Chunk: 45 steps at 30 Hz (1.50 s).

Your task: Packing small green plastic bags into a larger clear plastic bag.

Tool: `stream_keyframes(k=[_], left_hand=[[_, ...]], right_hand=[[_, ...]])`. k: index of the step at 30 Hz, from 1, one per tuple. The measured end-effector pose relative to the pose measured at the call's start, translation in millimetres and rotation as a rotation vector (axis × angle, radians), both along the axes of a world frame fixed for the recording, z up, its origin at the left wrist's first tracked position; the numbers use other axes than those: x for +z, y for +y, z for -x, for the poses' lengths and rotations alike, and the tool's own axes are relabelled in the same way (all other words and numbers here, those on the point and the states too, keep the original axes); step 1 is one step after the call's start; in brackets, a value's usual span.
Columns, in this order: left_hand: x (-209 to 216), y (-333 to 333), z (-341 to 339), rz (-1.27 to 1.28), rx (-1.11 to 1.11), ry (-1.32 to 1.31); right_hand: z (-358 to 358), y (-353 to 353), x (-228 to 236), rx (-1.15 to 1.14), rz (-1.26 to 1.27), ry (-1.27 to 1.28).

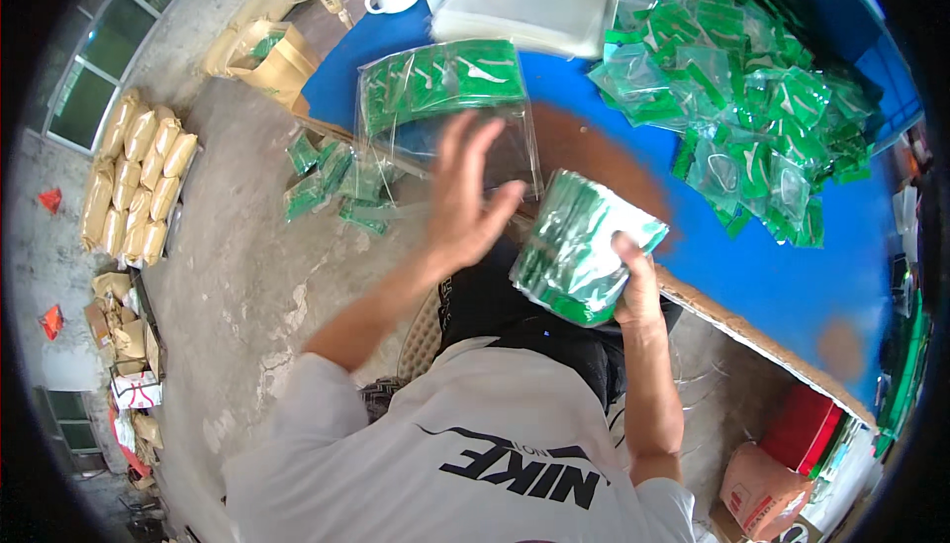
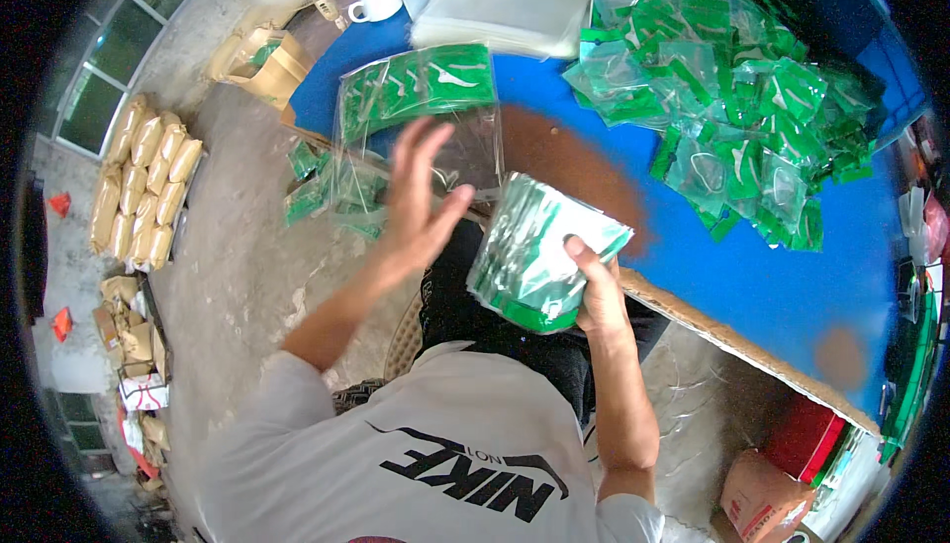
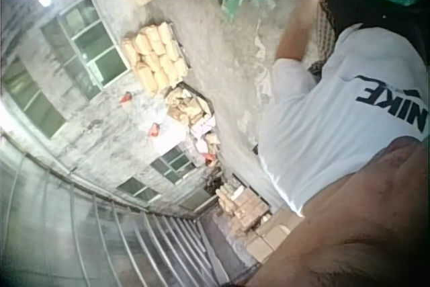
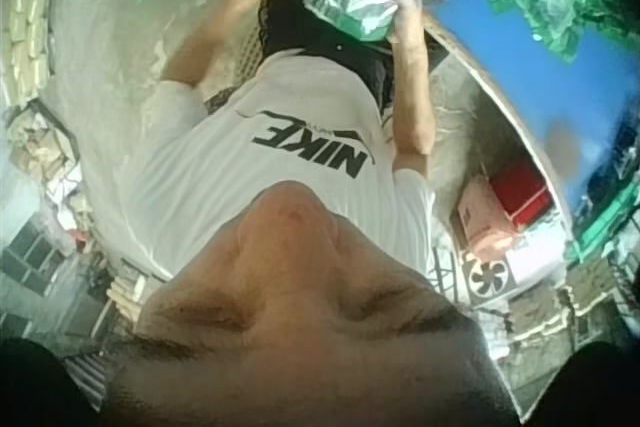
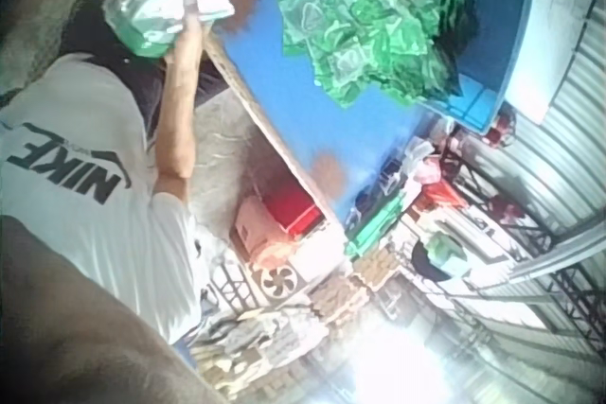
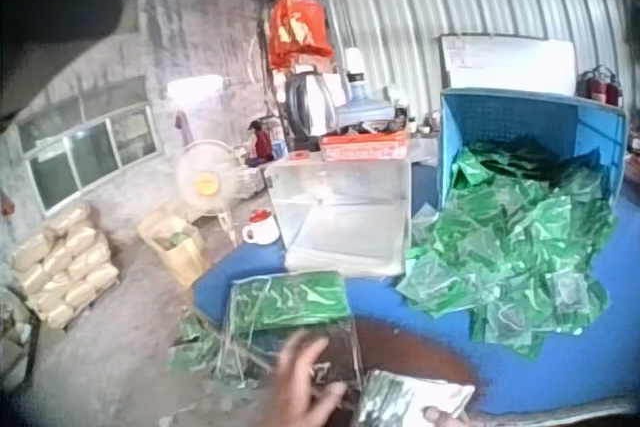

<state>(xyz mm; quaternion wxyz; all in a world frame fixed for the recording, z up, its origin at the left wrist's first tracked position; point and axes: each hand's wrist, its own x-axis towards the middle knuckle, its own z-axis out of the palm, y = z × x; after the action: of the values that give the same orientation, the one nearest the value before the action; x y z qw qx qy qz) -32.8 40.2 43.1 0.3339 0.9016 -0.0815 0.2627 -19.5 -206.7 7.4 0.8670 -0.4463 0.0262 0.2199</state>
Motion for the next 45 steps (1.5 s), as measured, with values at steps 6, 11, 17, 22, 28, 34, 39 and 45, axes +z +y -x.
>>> stream_keyframes(k=[6,11,17,22,28,34,39,45], left_hand=[[-3.8,94.8,9.5,-0.943,0.212,0.159],[1.9,121.6,6.6,-0.791,0.136,0.128],[10.6,92.5,-22.0,-0.628,0.039,-0.086],[13.0,78.0,-48.7,-0.391,-0.086,-0.029],[-20.5,39.8,-51.2,-0.187,-0.157,0.107],[-1.1,42.1,-60.8,0.306,0.007,0.151],[13.0,35.6,-68.5,0.148,-0.019,0.029],[46.0,17.9,-63.8,-0.061,-0.077,0.000]], right_hand=[[-5.8,19.8,-14.2,0.067,-0.060,0.074],[0.9,51.1,3.7,0.149,-0.025,0.048],[-8.4,94.9,13.7,0.166,-0.018,-0.003],[-26.2,93.7,11.8,-0.051,0.013,0.076],[-33.9,47.7,46.6,-0.269,0.071,-0.059],[-52.6,65.1,29.4,0.328,0.167,0.164],[-75.9,81.5,46.6,0.309,0.130,0.286],[-81.9,91.7,56.5,0.375,0.014,0.399]])
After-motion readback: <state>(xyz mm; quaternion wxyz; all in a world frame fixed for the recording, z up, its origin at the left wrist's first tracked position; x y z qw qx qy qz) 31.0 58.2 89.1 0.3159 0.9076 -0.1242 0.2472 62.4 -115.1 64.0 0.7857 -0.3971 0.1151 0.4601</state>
